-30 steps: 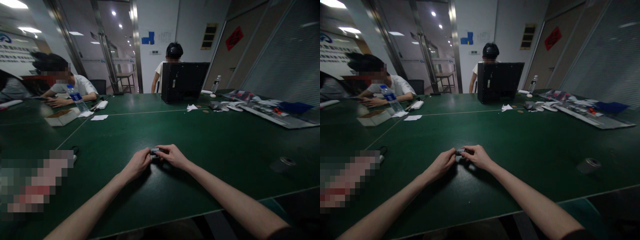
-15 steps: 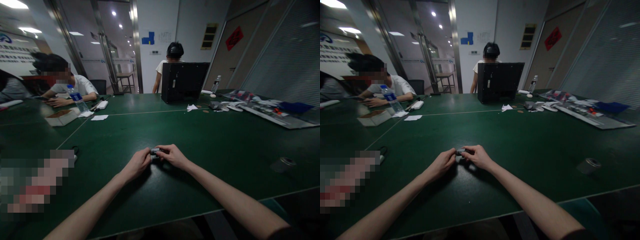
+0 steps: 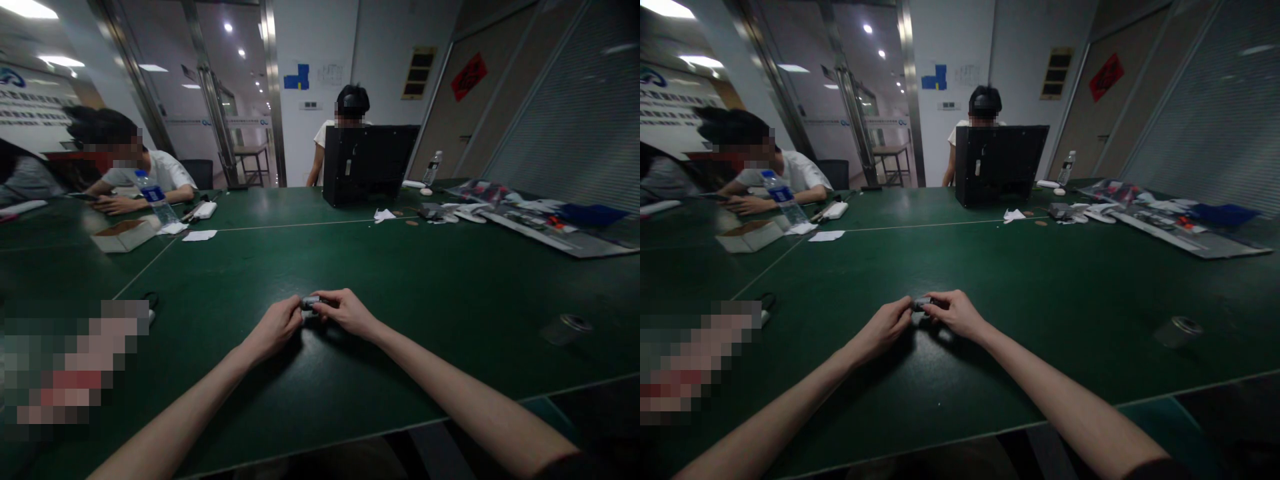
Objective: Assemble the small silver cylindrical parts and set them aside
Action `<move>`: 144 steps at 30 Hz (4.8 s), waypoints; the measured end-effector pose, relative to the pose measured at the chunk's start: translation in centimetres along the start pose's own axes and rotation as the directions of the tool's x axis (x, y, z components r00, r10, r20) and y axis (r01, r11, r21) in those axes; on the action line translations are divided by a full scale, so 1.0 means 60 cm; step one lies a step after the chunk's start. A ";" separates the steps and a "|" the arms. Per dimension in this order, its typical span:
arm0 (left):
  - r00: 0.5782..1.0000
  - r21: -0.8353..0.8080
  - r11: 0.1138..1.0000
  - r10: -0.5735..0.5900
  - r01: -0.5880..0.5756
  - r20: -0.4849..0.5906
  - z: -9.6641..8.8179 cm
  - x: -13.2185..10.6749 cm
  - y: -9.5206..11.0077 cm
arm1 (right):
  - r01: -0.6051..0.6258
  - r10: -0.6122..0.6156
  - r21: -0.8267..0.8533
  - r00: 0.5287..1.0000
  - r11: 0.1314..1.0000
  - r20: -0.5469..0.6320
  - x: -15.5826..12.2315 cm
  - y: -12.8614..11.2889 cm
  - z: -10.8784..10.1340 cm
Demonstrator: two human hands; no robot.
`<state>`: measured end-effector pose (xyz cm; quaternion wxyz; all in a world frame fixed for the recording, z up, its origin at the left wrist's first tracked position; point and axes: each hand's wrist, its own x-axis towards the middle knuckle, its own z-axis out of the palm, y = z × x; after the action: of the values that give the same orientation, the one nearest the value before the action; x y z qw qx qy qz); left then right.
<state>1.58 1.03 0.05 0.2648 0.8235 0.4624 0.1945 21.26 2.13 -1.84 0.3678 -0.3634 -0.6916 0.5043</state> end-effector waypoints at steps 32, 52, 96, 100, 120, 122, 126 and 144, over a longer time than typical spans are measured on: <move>0.999 -0.029 0.999 0.031 -0.032 -0.027 0.003 0.001 -0.010 | -0.005 0.005 0.031 1.000 0.999 0.004 -0.002 -0.005 0.002; 1.000 0.009 1.000 -0.003 0.003 0.007 0.005 0.000 -0.004 | -0.011 0.003 -0.147 0.999 0.989 -0.052 0.005 0.009 0.001; 1.000 0.136 0.990 -0.027 0.028 -0.011 -0.016 -0.004 0.004 | 0.155 -0.117 -0.548 0.988 0.822 0.104 -0.007 -0.017 -0.006; 0.999 0.132 0.990 0.047 -0.047 0.007 -0.015 -0.007 0.005 | 0.158 -0.127 -0.571 0.987 0.806 0.094 -0.007 -0.017 -0.003; 0.998 0.171 0.984 0.054 -0.058 0.029 -0.015 -0.008 0.002 | -0.176 0.176 -0.179 0.984 0.968 -0.019 0.012 0.020 -0.003; 0.998 0.167 0.984 0.050 -0.054 0.028 -0.015 -0.008 0.002 | -0.153 0.154 -0.193 0.988 0.969 -0.007 0.011 0.018 -0.003; 0.999 0.166 0.985 0.035 -0.039 0.028 -0.016 -0.009 0.004 | -0.037 0.031 -0.297 0.999 0.954 -0.026 0.006 0.007 -0.003; 0.999 0.166 0.985 0.039 -0.042 0.023 -0.017 -0.009 0.006 | 0.150 -0.104 -0.551 0.988 0.821 0.115 -0.007 -0.021 -0.003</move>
<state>0.99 0.67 1.05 0.1957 0.8539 0.4575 0.1523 21.44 1.55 -0.62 0.2507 -0.3877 -0.8453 0.2688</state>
